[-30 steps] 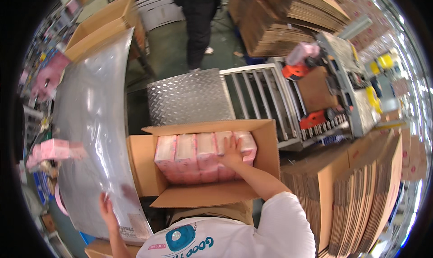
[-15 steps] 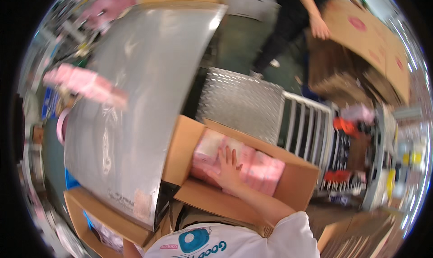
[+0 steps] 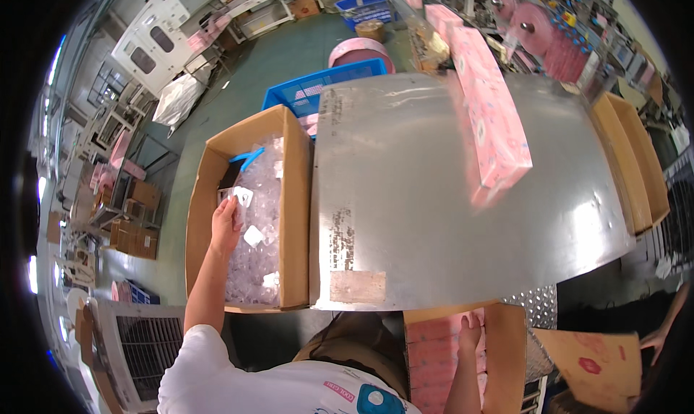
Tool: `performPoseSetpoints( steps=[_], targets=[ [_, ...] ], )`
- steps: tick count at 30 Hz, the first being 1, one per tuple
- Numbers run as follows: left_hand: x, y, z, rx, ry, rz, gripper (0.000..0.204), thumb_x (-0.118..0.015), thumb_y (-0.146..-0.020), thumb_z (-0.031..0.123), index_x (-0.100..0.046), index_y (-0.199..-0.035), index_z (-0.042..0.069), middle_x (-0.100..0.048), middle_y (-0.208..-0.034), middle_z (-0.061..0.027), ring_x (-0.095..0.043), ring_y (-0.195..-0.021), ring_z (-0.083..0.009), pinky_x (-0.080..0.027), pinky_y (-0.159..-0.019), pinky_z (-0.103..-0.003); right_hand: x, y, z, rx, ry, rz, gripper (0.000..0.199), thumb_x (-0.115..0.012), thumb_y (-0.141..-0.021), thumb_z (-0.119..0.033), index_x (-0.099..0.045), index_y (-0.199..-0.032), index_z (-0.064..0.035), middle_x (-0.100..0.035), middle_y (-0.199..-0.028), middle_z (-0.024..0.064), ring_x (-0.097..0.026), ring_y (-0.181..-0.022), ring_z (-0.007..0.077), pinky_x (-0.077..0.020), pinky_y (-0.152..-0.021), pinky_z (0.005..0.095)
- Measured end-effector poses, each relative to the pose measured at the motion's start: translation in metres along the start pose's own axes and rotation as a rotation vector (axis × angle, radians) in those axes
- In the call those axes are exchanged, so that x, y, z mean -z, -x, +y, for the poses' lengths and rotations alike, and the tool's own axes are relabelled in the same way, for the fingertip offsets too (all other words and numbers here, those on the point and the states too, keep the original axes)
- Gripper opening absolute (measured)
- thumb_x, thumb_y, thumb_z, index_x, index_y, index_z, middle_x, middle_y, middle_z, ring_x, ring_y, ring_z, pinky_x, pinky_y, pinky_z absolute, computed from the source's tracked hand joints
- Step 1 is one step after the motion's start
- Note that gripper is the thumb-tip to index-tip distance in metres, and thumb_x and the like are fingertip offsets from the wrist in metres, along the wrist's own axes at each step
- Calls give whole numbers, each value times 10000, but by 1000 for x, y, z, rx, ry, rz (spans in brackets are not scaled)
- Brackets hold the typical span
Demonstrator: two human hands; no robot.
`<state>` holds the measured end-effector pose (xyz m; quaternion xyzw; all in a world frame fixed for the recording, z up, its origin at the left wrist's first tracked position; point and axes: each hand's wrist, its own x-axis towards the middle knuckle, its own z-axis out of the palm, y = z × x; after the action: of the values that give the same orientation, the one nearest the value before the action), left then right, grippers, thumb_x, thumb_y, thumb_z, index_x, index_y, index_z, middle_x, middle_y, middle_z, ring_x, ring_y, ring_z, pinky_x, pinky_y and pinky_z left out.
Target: The person organizes pink tissue boxes on a metal table and packs them into cardboard boxes before feeding the boxes into a sealing machine.
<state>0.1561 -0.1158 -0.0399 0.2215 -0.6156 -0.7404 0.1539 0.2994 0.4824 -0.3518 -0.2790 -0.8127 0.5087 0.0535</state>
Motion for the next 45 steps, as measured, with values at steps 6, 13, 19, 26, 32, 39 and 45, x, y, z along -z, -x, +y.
performPoseSetpoints(
  steps=[6, 13, 19, 26, 32, 39, 45],
  targets=[
    [-145, 143, -15, 143, -252, -385, 139, -588, -883, 193, -630, -911, 64, -611, -689, -5, -576, -607, -92, -474, -531, -233, 13, 100, -304, -67, -670, -500, 210, -527, -906, -130, -562, -1073, -7, -587, -1023, 97, -575, -882, 164, -497, -727, 285],
    [-178, 173, -35, -425, -893, -759, 589, -632, -814, 235, -392, -1296, -5, -461, -1285, -216, -441, -1215, -338, -409, -975, -377, 71, 98, -239, -2, -541, -263, 250, -513, -905, -137, -517, -1123, -14, -584, -971, 77, -575, -690, 143, -488, -507, 254],
    [72, -42, -112, -281, -1163, 105, 364, -647, -774, 156, -574, -1119, 67, -585, -976, -159, -580, -867, -343, -477, -789, -413, 153, 85, -92, 347, 630, -467, 607, -712, -740, -129, -446, -1270, -3, -582, -1076, 149, -574, -900, 275, -468, -765, 332],
    [59, -63, -140, -498, -1224, -196, 79, -661, -753, 118, -639, -775, 45, -593, -825, -125, -586, -799, -295, -471, -717, -370, 91, 28, -266, 399, 495, -478, 438, -651, -799, -203, -537, -1169, 3, -618, -1037, 190, -604, -958, 311, -477, -830, 353],
    [-45, -3, -14, -420, -108, 147, 90, -513, -901, 119, -541, -851, 50, -591, -815, -42, -555, -683, -114, -458, -624, -263, 101, -30, -331, 387, 369, -380, 346, -635, -817, -223, -586, -1101, -32, -628, -887, 156, -621, -854, 290, -477, -741, 377],
    [-282, 181, -101, -529, -713, -1385, 371, -591, -837, 214, -531, -1161, 44, -582, -1067, -206, -569, -967, -377, -470, -827, -436, 47, -117, -422, 617, 323, -194, 364, -630, -816, -238, -590, -1100, -14, -609, -1102, 173, -589, -987, 324, -463, -847, 361],
    [-417, -36, -27, -611, -739, -832, 472, -601, -830, 269, -504, -1202, -6, -584, -1111, -222, -579, -1009, -373, -459, -880, -405, 39, -221, -446, 672, 570, 11, 591, -675, -753, -343, -505, -1238, -51, -484, -1305, 149, -426, -1215, 327, -346, -984, 441]
  ],
)
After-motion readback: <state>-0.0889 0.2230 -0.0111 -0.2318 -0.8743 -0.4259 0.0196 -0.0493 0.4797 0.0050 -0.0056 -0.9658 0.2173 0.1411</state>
